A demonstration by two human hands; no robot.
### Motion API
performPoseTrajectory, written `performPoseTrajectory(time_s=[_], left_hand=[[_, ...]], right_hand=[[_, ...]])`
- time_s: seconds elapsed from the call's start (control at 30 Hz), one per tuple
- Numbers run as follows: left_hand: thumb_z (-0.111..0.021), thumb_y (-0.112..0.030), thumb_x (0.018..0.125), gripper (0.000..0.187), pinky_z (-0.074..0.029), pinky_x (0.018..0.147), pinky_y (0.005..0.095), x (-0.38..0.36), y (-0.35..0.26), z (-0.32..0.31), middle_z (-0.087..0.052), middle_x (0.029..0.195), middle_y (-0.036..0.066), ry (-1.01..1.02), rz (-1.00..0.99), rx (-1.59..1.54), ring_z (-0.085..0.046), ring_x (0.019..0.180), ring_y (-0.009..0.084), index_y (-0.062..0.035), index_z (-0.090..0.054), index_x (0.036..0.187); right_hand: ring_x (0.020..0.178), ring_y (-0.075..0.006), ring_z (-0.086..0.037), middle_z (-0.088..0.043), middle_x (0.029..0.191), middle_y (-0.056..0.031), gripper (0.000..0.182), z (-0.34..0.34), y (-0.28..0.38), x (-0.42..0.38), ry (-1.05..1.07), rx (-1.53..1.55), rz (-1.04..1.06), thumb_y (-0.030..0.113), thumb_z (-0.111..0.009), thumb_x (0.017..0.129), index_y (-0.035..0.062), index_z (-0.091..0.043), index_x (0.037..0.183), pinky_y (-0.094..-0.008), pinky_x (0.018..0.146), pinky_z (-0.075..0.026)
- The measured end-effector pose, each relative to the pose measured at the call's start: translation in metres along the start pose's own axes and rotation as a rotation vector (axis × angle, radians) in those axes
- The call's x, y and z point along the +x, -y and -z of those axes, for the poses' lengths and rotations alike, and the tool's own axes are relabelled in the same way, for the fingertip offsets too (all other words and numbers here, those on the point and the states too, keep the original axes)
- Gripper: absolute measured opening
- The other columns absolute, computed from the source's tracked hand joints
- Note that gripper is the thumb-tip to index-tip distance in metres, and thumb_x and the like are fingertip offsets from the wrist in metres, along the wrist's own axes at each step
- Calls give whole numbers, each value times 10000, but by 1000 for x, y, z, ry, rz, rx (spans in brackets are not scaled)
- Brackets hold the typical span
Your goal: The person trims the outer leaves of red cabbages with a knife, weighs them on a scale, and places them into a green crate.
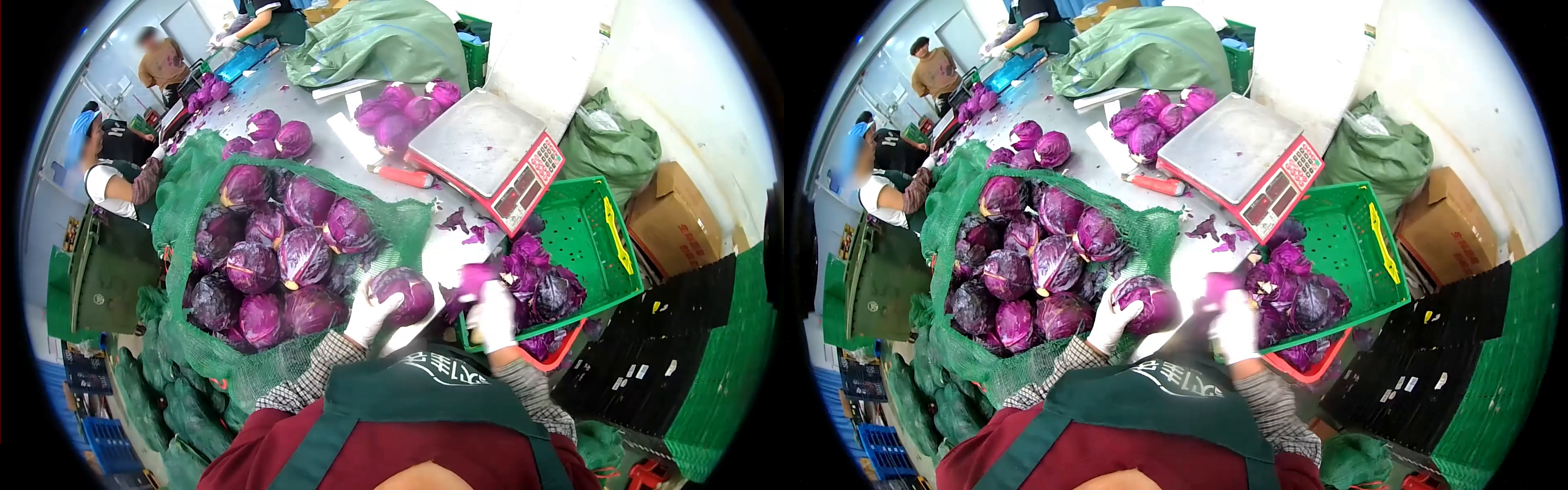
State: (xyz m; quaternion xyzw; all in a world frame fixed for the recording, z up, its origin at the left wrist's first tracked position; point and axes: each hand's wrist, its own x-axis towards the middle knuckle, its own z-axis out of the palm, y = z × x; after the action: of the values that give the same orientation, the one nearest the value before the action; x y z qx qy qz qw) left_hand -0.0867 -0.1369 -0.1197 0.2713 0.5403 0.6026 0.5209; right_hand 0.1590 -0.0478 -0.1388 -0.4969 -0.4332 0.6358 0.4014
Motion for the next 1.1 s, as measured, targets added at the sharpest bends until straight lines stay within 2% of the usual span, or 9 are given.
performPoseTrajectory(time_s=[0.07, 0.23, 0.37, 0.43, 0.5, 0.67, 0.9, 0.97, 1.1], left_hand=[[-812, -144, 708, 955, -463, 980, 380, -1, -2, 0, -447, 1295, 190, 24, -2, 69, -507, 1179, 258, 68, -174, 1386], [-881, -296, 575, 1076, -418, 998, 388, 3, -23, -58, -432, 1283, 221, 58, -522, 1163, -502, 1166, 301, 94, -252, 1355], [-855, -322, 525, 947, -377, 988, 415, 4, -28, -90, -459, 1165, 224, 244, -567, 1228, -467, 1120, 365, 39, -370, 1253], [-810, -434, 583, 1099, -306, 1065, 444, 1, -28, -93, -354, 1334, 267, 317, -478, 1282, -351, 1243, 402, 104, -257, 1367], [-802, -417, 593, 1083, -307, 1062, 451, 2, -22, -93, -351, 1331, 276, 298, -550, 1302, -349, 1240, 413, 113, -255, 1364], [-796, -414, 599, 1079, -305, 1060, 459, -1, -19, -97, -348, 1328, 286, 301, -518, 1301, -348, 1237, 420, 116, -250, 1365], [-824, -402, 585, 1113, -300, 1070, 444, -3, -24, -75, -344, 1338, 298, 311, -507, 1214, -342, 1256, 425, 129, -229, 1362], [-837, -364, 583, 1104, -305, 1074, 419, -3, -20, -51, -362, 1335, 301, 365, -444, 1056, -372, 1252, 411, 136, -229, 1357], [-846, -236, 638, 982, -379, 1036, 343, -15, 11, -1, -467, 1304, 204, 309, -84, 586, -466, 1225, 261, 50, -271, 1382]], right_hand=[[281, -121, -308, -332, 432, 5, 382, 60, 16, 9, -353, 201, -459, 416, -392, 973, 85, -561, 882, -265, 273, -232], [634, -357, -619, -619, 1016, -258, 278, 74, 28, -6, -189, -1163, 438, 207, -397, 973, 13, -531, 1121, -426, 546, -514], [1064, -376, -581, -535, 1211, -299, 452, 15, 11, -19, 155, -1117, 731, 176, -430, 957, -39, -391, 1353, -405, 870, -484], [1147, -380, -530, -484, 1281, -300, 470, -16, 59, -42, 253, -758, 220, 188, -424, 964, -67, -372, 1355, -388, 974, -421], [1235, -353, -465, -427, 1347, -288, 509, -20, 54, -48, 277, -784, 286, 205, -422, 969, -89, -328, 1374, -366, 1016, -386], [967, -369, -597, -542, 1151, -276, 380, -18, 25, -37, 119, -978, 808, 235, -403, 954, -7, -475, 1237, -420, 791, -503], [1078, -329, -571, -587, 1136, -224, 363, -5, 36, -7, 136, -756, 342, 218, -387, 982, -18, -521, 1222, -368, 930, -441], [792, -303, -636, -619, 933, -205, 367, 19, -18, 23, -88, -979, 855, 228, -356, 995, -35, -565, 1143, -334, 725, -519], [383, -167, -477, -540, 607, -69, 388, 68, -44, 25, -205, -398, 151, 346, -395, 984, 46, -560, 1166, -298, 340, -381]])
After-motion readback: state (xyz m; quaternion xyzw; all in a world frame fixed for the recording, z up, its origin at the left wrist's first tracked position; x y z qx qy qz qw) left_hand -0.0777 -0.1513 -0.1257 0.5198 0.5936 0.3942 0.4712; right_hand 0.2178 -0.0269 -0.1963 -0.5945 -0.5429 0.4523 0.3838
